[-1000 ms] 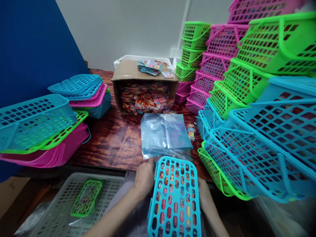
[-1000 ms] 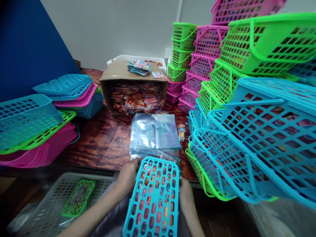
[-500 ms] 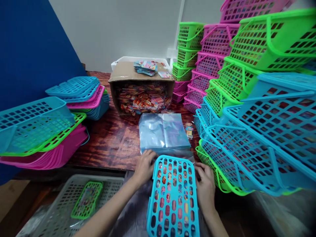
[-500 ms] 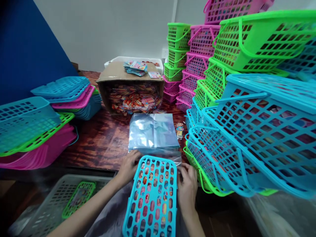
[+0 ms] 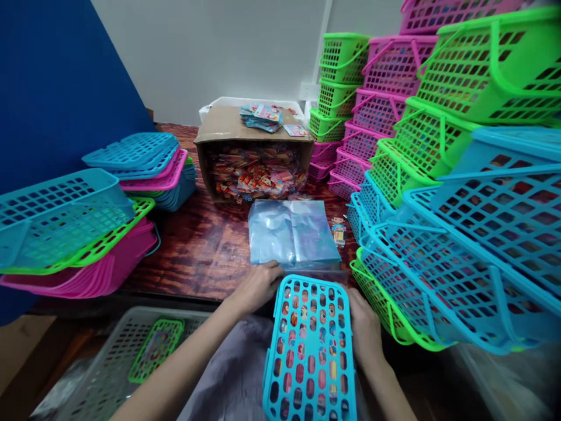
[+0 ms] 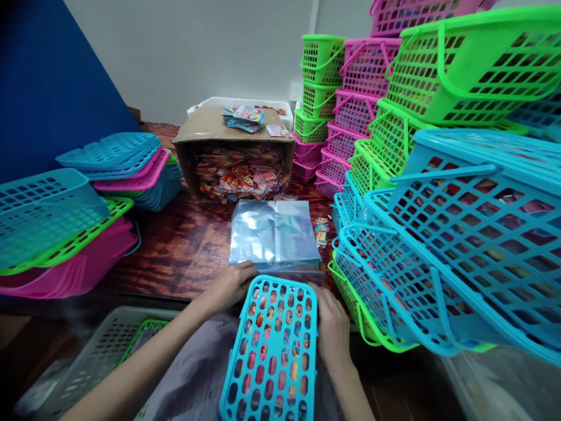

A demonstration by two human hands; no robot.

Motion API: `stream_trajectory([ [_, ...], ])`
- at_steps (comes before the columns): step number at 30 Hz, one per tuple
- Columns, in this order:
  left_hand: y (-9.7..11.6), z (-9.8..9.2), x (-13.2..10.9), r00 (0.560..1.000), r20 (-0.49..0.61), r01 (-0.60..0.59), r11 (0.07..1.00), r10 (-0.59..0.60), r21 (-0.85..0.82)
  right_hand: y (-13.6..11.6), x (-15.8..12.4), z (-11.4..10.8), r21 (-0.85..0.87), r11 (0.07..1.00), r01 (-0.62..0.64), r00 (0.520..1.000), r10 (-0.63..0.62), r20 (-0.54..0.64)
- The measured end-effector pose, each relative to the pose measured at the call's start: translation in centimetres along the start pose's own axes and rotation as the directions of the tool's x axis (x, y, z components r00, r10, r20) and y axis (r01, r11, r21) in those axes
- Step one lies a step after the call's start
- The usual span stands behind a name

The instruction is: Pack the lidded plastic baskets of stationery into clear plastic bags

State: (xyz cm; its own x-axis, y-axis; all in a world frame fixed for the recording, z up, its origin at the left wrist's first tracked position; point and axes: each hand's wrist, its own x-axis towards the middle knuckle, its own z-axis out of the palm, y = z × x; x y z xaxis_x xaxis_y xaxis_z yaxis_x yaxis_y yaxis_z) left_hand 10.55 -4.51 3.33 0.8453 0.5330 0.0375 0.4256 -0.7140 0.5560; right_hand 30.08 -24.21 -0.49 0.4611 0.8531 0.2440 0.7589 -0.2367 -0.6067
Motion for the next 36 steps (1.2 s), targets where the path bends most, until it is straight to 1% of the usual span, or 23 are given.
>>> stream_trajectory([
  [2,0.1,0.1,0.1,0.999,-0.047,0.026,0.999,-0.028,-0.043,0.1,0.1,0.2,0.059,0.998,-0.019,0.999,0.022,-0.042],
  [3,0.0,0.3,0.2,0.996,-0.072,0.042,0.995,-0.049,-0.092,0.1,0.2,0.3,0.091,0.996,-0.024,0.998,0.030,-0.061],
  [4,0.0,0.4,0.3,0.992,-0.093,0.066,0.982,-0.084,-0.178,0.1,0.3,0.4,0.117,0.993,-0.033,0.996,0.042,-0.079],
  [6,-0.2,0.8,0.4,0.978,-0.100,0.127,0.906,-0.182,-0.405,0.2,0.5,0.6,0.154,0.987,-0.049,0.992,0.066,-0.112],
  [8,-0.5,1.2,0.7,0.963,-0.056,0.182,0.788,-0.264,-0.589,0.4,0.7,0.6,0.177,0.982,-0.068,0.989,0.090,-0.120],
  [10,-0.7,1.6,0.9,0.954,-0.016,0.211,0.712,-0.298,-0.670,0.4,0.9,0.5,0.208,0.975,-0.075,0.992,0.094,-0.082],
  [13,-0.8,1.8,1.2,0.951,0.016,0.223,0.649,-0.310,-0.727,0.3,0.9,0.1,0.241,0.968,-0.075,0.997,0.069,0.031],
  [15,-0.7,1.8,1.3,0.950,0.021,0.222,0.626,-0.312,-0.748,0.0,0.9,-0.1,0.219,0.972,-0.081,0.996,0.069,0.061],
  [17,-0.5,1.7,1.4,0.951,0.003,0.208,0.631,-0.310,-0.748,-0.4,0.9,-0.2,0.189,0.979,-0.081,0.997,0.079,0.020],
  [19,-0.2,1.5,1.3,0.952,-0.033,0.186,0.660,-0.305,-0.728,-0.6,1.0,-0.1,0.183,0.980,-0.075,0.995,0.086,-0.055],
  [21,0.1,1.2,1.0,0.953,-0.073,0.161,0.696,-0.294,-0.699,-0.5,1.1,0.1,0.212,0.974,-0.078,0.988,0.104,-0.116],
  [23,0.5,0.8,0.6,0.965,-0.117,0.113,0.771,-0.236,-0.627,-0.3,1.4,0.3,0.266,0.960,-0.083,0.983,0.123,-0.135],
  [24,0.7,0.6,0.3,0.973,-0.141,0.077,0.830,-0.184,-0.553,-0.2,1.5,0.3,0.299,0.951,-0.081,0.984,0.123,-0.126],
  [26,1.0,0.2,-0.1,0.985,-0.162,0.006,0.936,-0.067,-0.351,0.1,1.8,0.4,0.358,0.931,-0.074,0.991,0.109,-0.078],
  [28,1.1,-0.1,-0.3,0.988,-0.153,-0.031,0.984,0.004,-0.174,0.3,2.1,0.3,0.401,0.912,-0.083,0.996,0.094,-0.007],
  [29,1.2,-0.2,-0.3,0.989,-0.146,-0.029,0.991,0.010,-0.134,0.4,2.2,0.2,0.412,0.906,-0.093,0.996,0.092,0.022],
  [31,1.2,-0.3,-0.3,0.993,-0.121,-0.017,0.995,0.005,-0.098,0.5,2.4,0.1,0.413,0.905,-0.102,0.995,0.082,0.064],
  [33,1.3,-0.4,-0.1,0.996,-0.092,0.009,0.996,-0.017,-0.088,0.4,2.6,-0.1,0.387,0.918,-0.085,0.995,0.058,0.081],
  [36,1.2,-0.4,0.3,0.992,-0.089,0.073,0.988,-0.086,-0.139,0.5,3.0,-0.1,0.356,0.932,-0.072,0.996,0.049,0.073],
])
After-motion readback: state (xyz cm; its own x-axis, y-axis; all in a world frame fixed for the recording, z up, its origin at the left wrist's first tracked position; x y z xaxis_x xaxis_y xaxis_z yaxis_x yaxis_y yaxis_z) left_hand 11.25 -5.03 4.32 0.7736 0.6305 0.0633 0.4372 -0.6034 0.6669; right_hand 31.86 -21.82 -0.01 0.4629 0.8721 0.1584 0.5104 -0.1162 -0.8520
